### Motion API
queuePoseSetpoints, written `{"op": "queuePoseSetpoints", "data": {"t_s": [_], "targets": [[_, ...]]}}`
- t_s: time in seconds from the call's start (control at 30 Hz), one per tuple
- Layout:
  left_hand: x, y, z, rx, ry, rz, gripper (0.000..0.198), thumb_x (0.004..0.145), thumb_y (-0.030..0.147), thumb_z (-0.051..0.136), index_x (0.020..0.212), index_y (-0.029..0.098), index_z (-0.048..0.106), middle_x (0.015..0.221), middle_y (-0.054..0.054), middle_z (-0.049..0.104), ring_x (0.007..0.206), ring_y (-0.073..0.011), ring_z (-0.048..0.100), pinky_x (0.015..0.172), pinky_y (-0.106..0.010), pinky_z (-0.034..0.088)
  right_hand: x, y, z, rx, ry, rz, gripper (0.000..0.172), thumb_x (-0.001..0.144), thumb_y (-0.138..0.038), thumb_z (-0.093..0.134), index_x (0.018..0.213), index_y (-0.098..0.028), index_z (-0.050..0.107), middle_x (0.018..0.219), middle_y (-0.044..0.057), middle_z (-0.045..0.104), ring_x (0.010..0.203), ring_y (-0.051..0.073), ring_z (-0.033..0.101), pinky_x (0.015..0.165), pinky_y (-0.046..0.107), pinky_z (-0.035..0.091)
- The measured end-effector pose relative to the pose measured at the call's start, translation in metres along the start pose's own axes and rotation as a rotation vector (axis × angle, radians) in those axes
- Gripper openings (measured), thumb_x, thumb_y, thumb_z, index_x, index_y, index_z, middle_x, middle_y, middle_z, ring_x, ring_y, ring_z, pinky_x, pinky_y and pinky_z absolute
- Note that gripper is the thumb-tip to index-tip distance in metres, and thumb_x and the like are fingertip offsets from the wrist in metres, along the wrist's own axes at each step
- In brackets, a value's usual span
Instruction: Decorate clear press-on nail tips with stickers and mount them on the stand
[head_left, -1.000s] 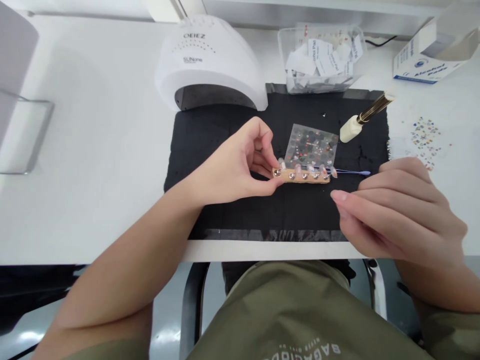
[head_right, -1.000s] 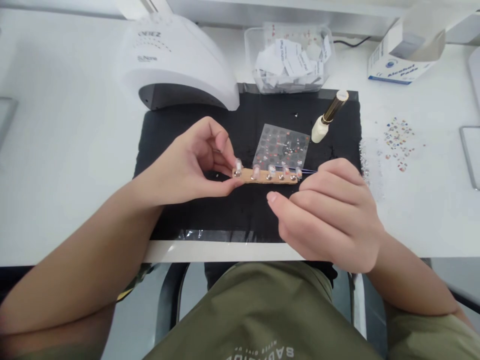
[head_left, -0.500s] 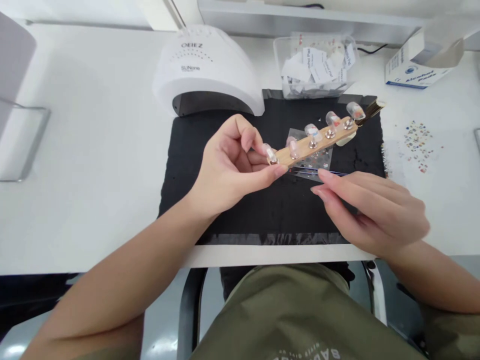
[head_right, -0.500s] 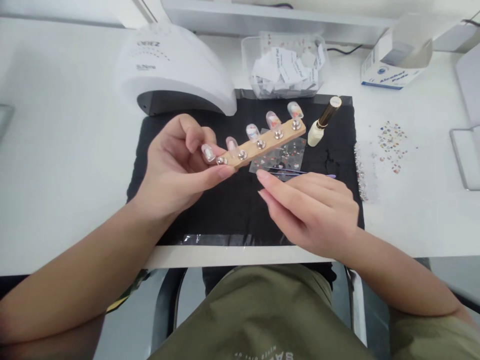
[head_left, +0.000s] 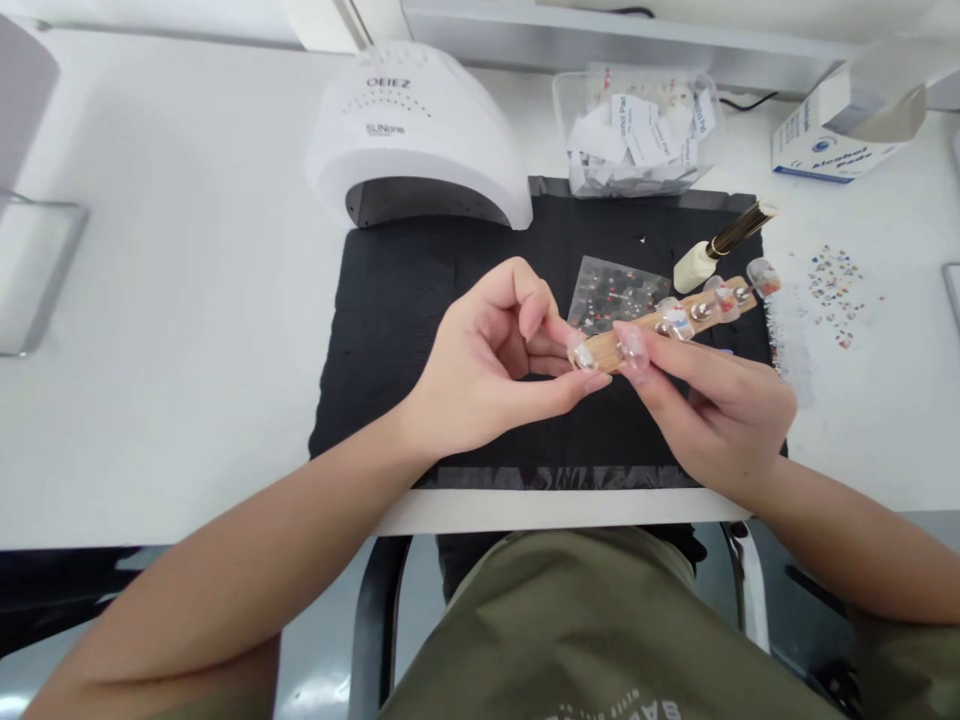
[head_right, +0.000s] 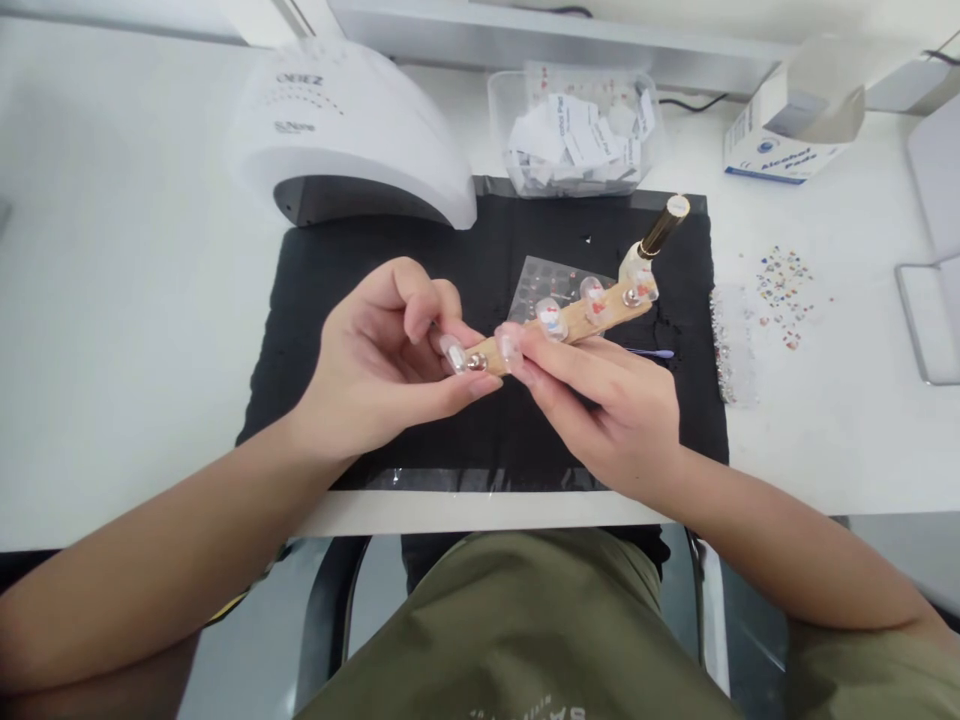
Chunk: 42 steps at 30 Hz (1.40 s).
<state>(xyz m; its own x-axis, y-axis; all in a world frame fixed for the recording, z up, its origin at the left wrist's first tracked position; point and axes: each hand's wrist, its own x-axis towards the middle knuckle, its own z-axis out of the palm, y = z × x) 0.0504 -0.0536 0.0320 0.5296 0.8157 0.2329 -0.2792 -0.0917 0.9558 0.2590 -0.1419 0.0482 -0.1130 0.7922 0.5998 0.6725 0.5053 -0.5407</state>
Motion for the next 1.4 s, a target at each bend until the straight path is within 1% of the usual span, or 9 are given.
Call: {"op": "queuePoseSetpoints", "data": {"t_s": [0.3, 0.43, 0.5, 0.6, 0.7, 0.77, 0.9, 1.13, 1.4], "targets": [[-0.003, 0.005, 0.003, 0.020, 0.006, -0.044, 0.070, 0.082, 0.039, 0.106, 0.085, 0.026, 0.037, 0.084, 0.004, 0.069, 0.071, -0.0139, 0.077, 0.059, -0.025, 0.068, 0.001, 0.002, -0.004, 0.046, 0.020, -0.021, 0.054, 0.102, -0.004, 0.080, 0.138, -0.044, 0.085, 0.116, -0.003, 0.092, 0.087, 0.024, 0.090, 0.078, 0.036, 0.078], [-0.001, 0.002, -0.001, 0.020, 0.047, -0.042, 0.074, 0.082, 0.045, 0.107, 0.084, 0.026, 0.036, 0.085, 0.004, 0.067, 0.077, -0.0136, 0.077, 0.068, -0.026, 0.071, 0.001, 0.006, -0.004, 0.134, 0.046, -0.102, 0.067, 0.100, 0.001, 0.077, 0.149, -0.045, 0.079, 0.109, -0.005, 0.092, 0.088, 0.024, 0.090, 0.094, 0.045, 0.080], [0.003, -0.003, -0.007, 0.000, 0.076, -0.024, 0.074, 0.081, 0.046, 0.108, 0.085, 0.026, 0.037, 0.088, 0.004, 0.068, 0.082, -0.0137, 0.077, 0.077, -0.030, 0.073, 0.001, 0.008, -0.005, 0.141, 0.057, -0.122, 0.065, 0.099, 0.002, 0.078, 0.146, -0.041, 0.081, 0.113, -0.002, 0.093, 0.089, 0.024, 0.089, 0.100, 0.049, 0.078], [0.012, -0.012, -0.021, 0.020, 0.155, -0.026, 0.076, 0.077, 0.045, 0.111, 0.085, 0.026, 0.037, 0.092, 0.004, 0.071, 0.086, -0.0143, 0.075, 0.086, -0.036, 0.074, 0.001, 0.011, -0.006, 0.114, 0.071, -0.092, 0.053, 0.097, 0.001, 0.082, 0.134, -0.037, 0.087, 0.112, 0.001, 0.092, 0.093, 0.023, 0.088, 0.090, 0.041, 0.078], [0.022, -0.021, -0.037, 0.105, 0.233, -0.020, 0.079, 0.069, 0.047, 0.115, 0.084, 0.027, 0.040, 0.090, 0.004, 0.075, 0.085, -0.0153, 0.073, 0.085, -0.040, 0.073, 0.002, 0.013, -0.006, 0.067, 0.036, -0.035, 0.039, 0.101, -0.005, 0.082, 0.124, -0.035, 0.090, 0.107, 0.001, 0.091, 0.091, 0.022, 0.088, 0.082, 0.035, 0.076], [0.027, -0.025, -0.046, 0.150, 0.231, -0.034, 0.080, 0.064, 0.045, 0.118, 0.084, 0.028, 0.042, 0.087, 0.004, 0.075, 0.087, -0.0177, 0.074, 0.085, -0.043, 0.073, 0.002, 0.013, -0.006, 0.040, -0.006, -0.016, 0.033, 0.103, -0.009, 0.081, 0.123, -0.035, 0.090, 0.107, 0.002, 0.091, 0.090, 0.021, 0.088, 0.082, 0.034, 0.076], [0.030, -0.030, -0.055, 0.211, 0.205, -0.044, 0.077, 0.069, 0.047, 0.116, 0.085, 0.028, 0.043, 0.084, 0.003, 0.072, 0.092, -0.0196, 0.074, 0.091, -0.048, 0.072, 0.002, 0.014, -0.007, 0.014, -0.051, -0.022, 0.029, 0.105, -0.010, 0.081, 0.121, -0.032, 0.089, 0.105, 0.002, 0.091, 0.091, 0.020, 0.088, 0.085, 0.033, 0.076], [0.029, -0.038, -0.058, 0.329, 0.230, 0.021, 0.073, 0.081, 0.051, 0.109, 0.087, 0.027, 0.040, 0.088, 0.004, 0.073, 0.090, -0.0168, 0.073, 0.085, -0.042, 0.069, 0.001, 0.014, -0.007, 0.002, -0.095, 0.019, 0.027, 0.104, -0.013, 0.082, 0.122, -0.032, 0.089, 0.107, 0.001, 0.092, 0.094, 0.021, 0.089, 0.087, 0.034, 0.075], [0.029, -0.037, -0.065, 0.541, 0.272, 0.034, 0.062, 0.081, 0.028, 0.104, 0.087, 0.027, 0.042, 0.083, 0.007, 0.068, 0.087, -0.0168, 0.072, 0.083, -0.036, 0.063, -0.001, 0.014, -0.001, 0.045, -0.097, -0.012, 0.027, 0.103, -0.012, 0.082, 0.120, -0.032, 0.090, 0.105, 0.000, 0.092, 0.091, 0.021, 0.088, 0.089, 0.035, 0.074]]}}
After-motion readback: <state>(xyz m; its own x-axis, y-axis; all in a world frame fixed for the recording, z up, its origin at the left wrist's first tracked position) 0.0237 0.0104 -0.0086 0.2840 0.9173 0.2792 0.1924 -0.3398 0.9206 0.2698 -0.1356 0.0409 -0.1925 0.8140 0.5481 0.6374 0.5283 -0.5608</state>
